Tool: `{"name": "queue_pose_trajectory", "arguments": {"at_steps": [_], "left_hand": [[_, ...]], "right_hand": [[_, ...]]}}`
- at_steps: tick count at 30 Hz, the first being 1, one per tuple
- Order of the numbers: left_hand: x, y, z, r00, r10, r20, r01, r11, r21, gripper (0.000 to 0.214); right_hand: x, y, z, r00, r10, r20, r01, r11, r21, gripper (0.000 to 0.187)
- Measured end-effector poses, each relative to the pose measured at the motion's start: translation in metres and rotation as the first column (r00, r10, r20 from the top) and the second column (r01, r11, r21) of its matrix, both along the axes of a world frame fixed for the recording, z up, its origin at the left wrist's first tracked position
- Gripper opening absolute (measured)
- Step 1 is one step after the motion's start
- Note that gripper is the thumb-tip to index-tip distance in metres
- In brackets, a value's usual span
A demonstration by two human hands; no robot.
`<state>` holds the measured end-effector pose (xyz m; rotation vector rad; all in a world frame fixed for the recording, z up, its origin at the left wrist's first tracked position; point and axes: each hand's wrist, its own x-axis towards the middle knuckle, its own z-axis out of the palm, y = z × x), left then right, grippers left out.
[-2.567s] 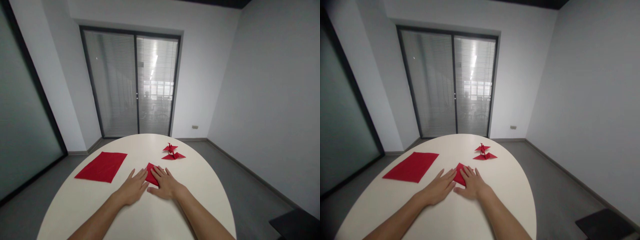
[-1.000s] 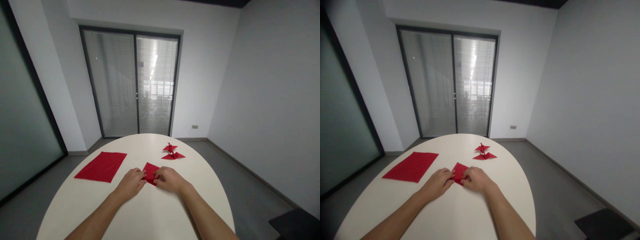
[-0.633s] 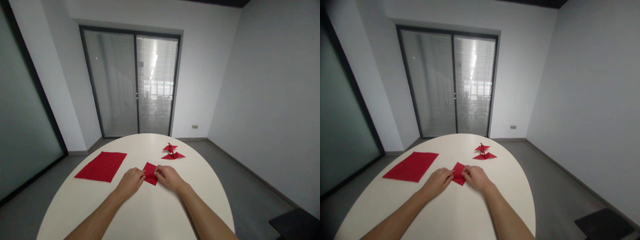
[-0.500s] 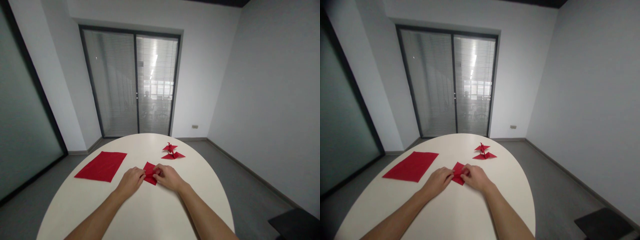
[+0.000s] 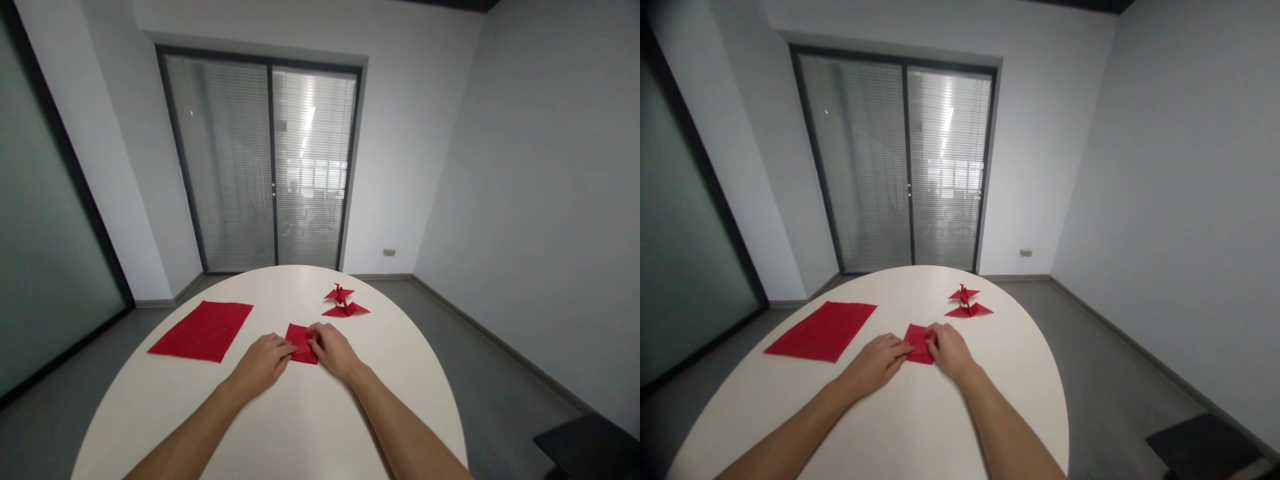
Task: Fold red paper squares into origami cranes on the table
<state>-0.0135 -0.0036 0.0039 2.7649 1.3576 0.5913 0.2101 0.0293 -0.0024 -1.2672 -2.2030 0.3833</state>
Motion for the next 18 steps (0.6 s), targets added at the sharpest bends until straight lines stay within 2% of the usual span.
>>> {"name": "queue_pose_trajectory", "arguments": {"at_steps": [7,11,15,18], "left_hand": [[0.002,-0.006,0.007,0.997,-0.080,-0.021,0.081,0.995,0.050,0.023],[0.005,-0.010,0.011,0.993,-0.116,-0.007,0.116,0.992,0.042,0.022],[0.006,-0.011,0.010,0.982,-0.154,0.106,0.160,0.986,-0.050,0.029],[0.005,-0.008,0.005,0.965,-0.114,0.235,0.144,0.983,-0.114,0.034]], "right_hand": [[-0.002,0.007,0.003,0.994,-0.046,0.100,0.034,0.992,0.120,0.010],[-0.005,0.001,0.007,0.979,-0.049,0.195,0.024,0.991,0.129,0.019],[-0.007,-0.006,0.005,0.979,-0.013,0.205,-0.012,0.993,0.118,0.020],[-0.007,-0.007,0.003,0.985,0.040,0.171,-0.060,0.992,0.109,0.028]]}}
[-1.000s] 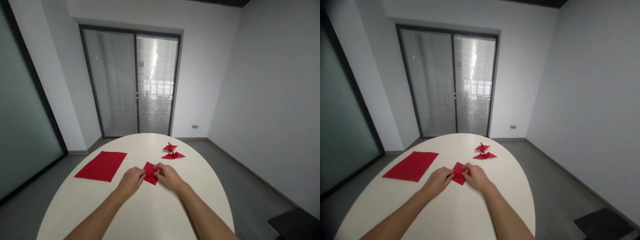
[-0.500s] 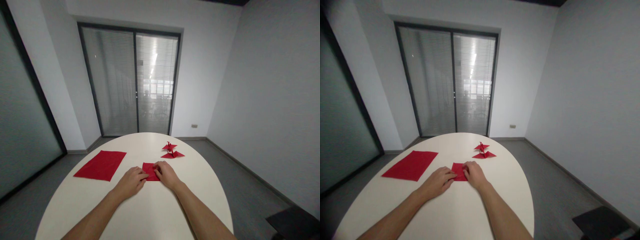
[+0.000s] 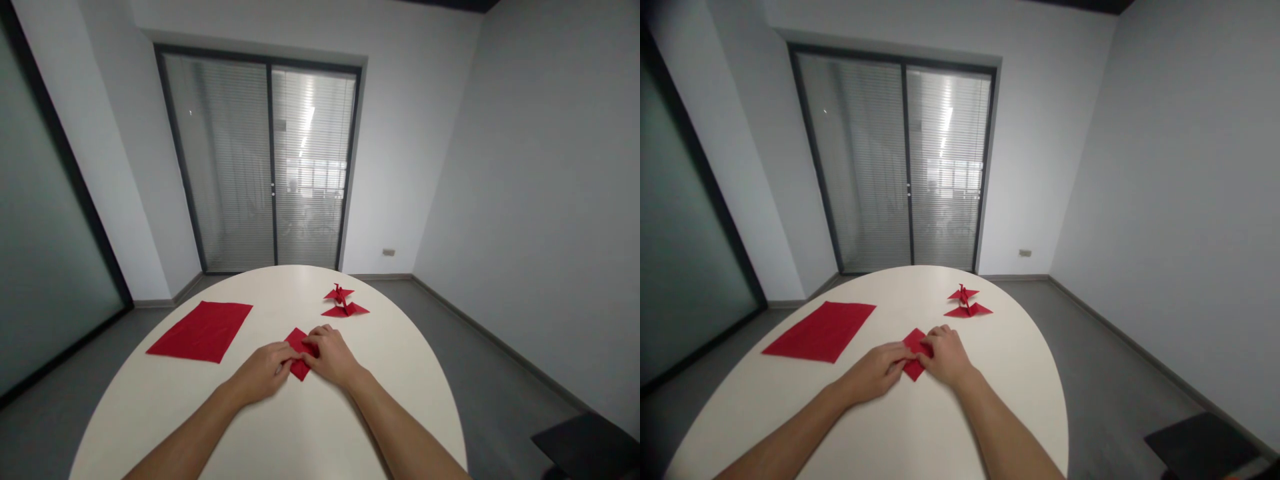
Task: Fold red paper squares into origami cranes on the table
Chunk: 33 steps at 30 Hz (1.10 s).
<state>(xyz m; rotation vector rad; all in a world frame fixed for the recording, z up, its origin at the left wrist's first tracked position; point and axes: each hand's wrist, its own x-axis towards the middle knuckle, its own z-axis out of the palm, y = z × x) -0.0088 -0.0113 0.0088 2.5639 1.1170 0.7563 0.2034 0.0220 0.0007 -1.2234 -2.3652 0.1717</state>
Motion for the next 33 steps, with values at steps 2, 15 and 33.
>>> {"name": "queue_pose_trajectory", "arguments": {"at_steps": [2,15,33], "left_hand": [[-0.001,0.003,-0.005,0.998,0.034,0.052,-0.034,0.999,-0.004,0.035],[-0.008,0.004,-0.011,0.986,0.030,-0.162,-0.024,0.999,0.036,0.041],[-0.014,0.011,-0.017,0.961,0.176,-0.212,-0.154,0.981,0.115,0.046]], "right_hand": [[0.001,0.000,0.000,0.998,0.065,-0.013,-0.065,0.998,-0.011,0.032],[0.018,0.003,0.004,0.962,0.264,-0.070,-0.273,0.926,-0.260,0.077],[0.014,-0.003,0.019,0.891,0.451,0.049,-0.449,0.892,-0.060,0.016]]}}
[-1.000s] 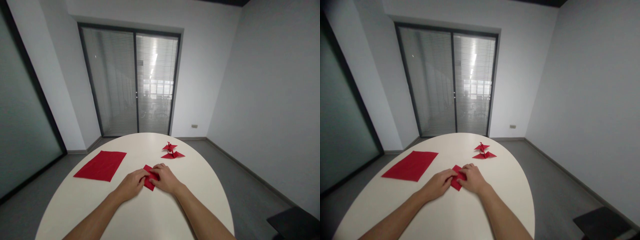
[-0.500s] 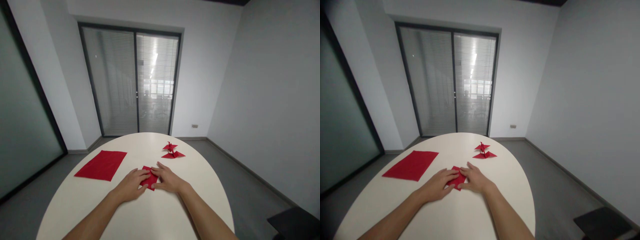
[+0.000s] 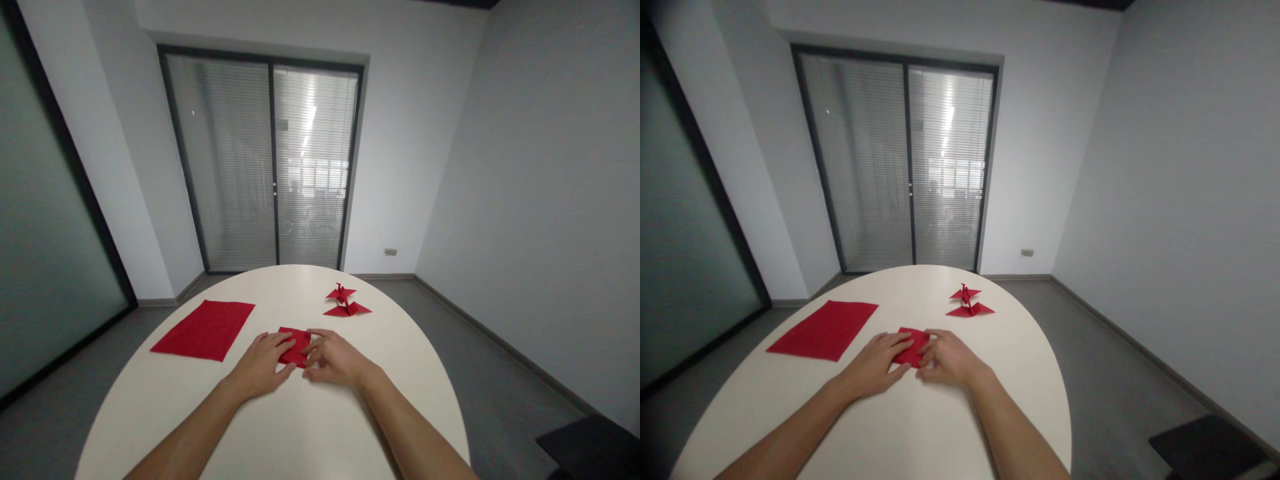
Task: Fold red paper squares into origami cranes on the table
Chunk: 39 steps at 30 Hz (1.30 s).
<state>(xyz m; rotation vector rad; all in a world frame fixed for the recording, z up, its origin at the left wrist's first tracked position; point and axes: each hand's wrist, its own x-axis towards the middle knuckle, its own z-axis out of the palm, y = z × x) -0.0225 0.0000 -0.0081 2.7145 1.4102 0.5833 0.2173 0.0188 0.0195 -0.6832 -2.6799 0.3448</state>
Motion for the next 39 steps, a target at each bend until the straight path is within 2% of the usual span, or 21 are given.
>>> {"name": "queue_pose_trajectory", "arguments": {"at_steps": [2,6,12,15,19,22,26,33,39], "left_hand": [[0.000,0.000,0.000,1.000,-0.014,0.013,0.014,1.000,0.015,0.045],[0.002,-0.001,0.002,0.999,-0.019,0.029,0.018,0.999,0.033,0.042],[0.004,-0.003,0.008,1.000,-0.015,0.015,0.014,0.999,0.033,0.039],[0.005,-0.005,0.011,1.000,-0.025,0.020,0.024,0.999,0.032,0.041],[0.005,-0.009,0.014,0.993,-0.111,0.029,0.112,0.994,-0.014,0.043],[0.004,-0.010,0.014,0.983,-0.181,0.034,0.182,0.982,-0.040,0.047],[0.003,-0.009,0.013,0.977,-0.211,0.019,0.212,0.976,-0.047,0.049],[0.006,-0.005,0.005,0.993,-0.118,0.032,0.117,0.993,0.017,0.043],[0.005,0.002,-0.004,0.998,0.061,0.017,-0.062,0.997,0.054,0.042]], "right_hand": [[-0.003,-0.002,0.002,0.999,-0.047,-0.017,0.047,0.999,0.012,0.016],[-0.009,-0.006,0.004,0.990,-0.134,-0.032,0.135,0.990,0.029,0.034],[-0.007,-0.002,0.003,0.996,-0.092,0.003,0.091,0.995,0.044,0.025],[-0.005,0.001,0.001,0.992,-0.128,0.021,0.126,0.989,0.072,0.027],[-0.005,0.001,-0.002,0.979,-0.206,-0.009,0.206,0.974,0.091,0.024],[-0.006,0.001,-0.008,0.976,-0.216,-0.031,0.218,0.973,0.073,0.029],[-0.005,0.005,-0.017,0.974,-0.221,-0.041,0.223,0.973,0.063,0.037],[-0.005,0.004,-0.013,0.992,-0.119,-0.041,0.121,0.991,0.063,0.037],[-0.005,0.002,-0.005,0.996,-0.089,-0.027,0.090,0.993,0.071,0.027]]}}
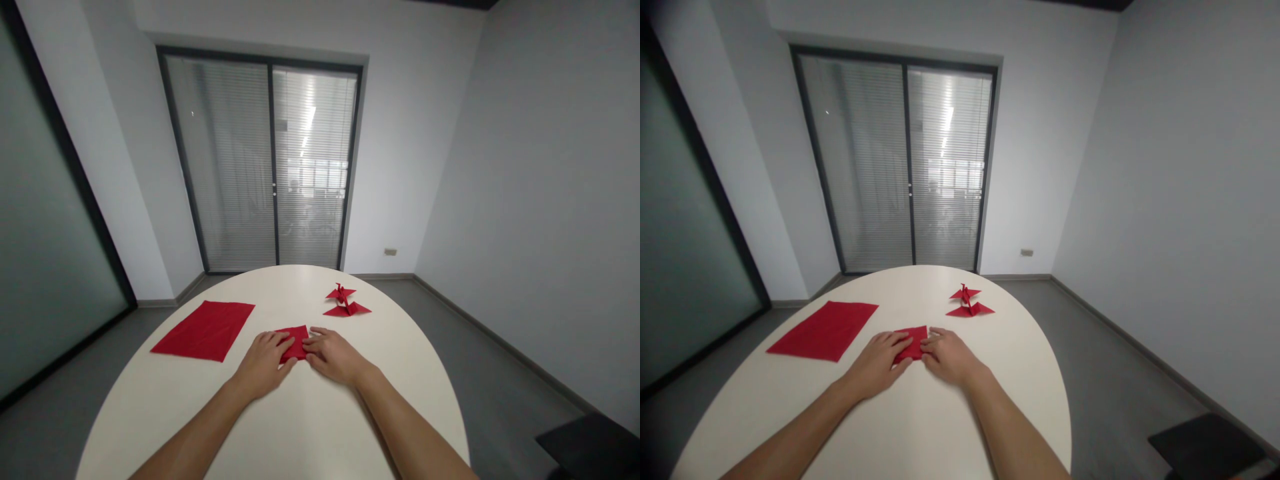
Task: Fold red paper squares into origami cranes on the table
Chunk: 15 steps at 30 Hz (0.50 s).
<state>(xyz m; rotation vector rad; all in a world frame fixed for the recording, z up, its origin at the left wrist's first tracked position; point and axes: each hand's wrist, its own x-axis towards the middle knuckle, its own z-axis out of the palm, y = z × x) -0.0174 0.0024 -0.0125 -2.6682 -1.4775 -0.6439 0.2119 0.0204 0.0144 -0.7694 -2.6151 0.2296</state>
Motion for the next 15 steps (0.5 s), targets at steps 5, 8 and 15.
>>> {"name": "queue_pose_trajectory", "arguments": {"at_steps": [5,8,15], "left_hand": [[0.000,0.000,0.000,0.999,-0.024,0.028,0.024,1.000,0.008,0.040],[0.000,-0.004,0.003,0.997,-0.067,0.032,0.066,0.998,0.007,0.041],[-0.005,-0.008,0.013,0.987,-0.122,0.100,0.130,0.988,-0.079,0.052]], "right_hand": [[-0.002,-0.001,0.002,0.999,-0.037,-0.018,0.037,0.999,-0.004,0.024],[-0.002,-0.001,0.001,0.998,-0.057,-0.033,0.056,0.998,-0.013,0.025],[0.006,0.005,-0.005,0.996,-0.081,-0.040,0.079,0.996,-0.036,0.024]]}}
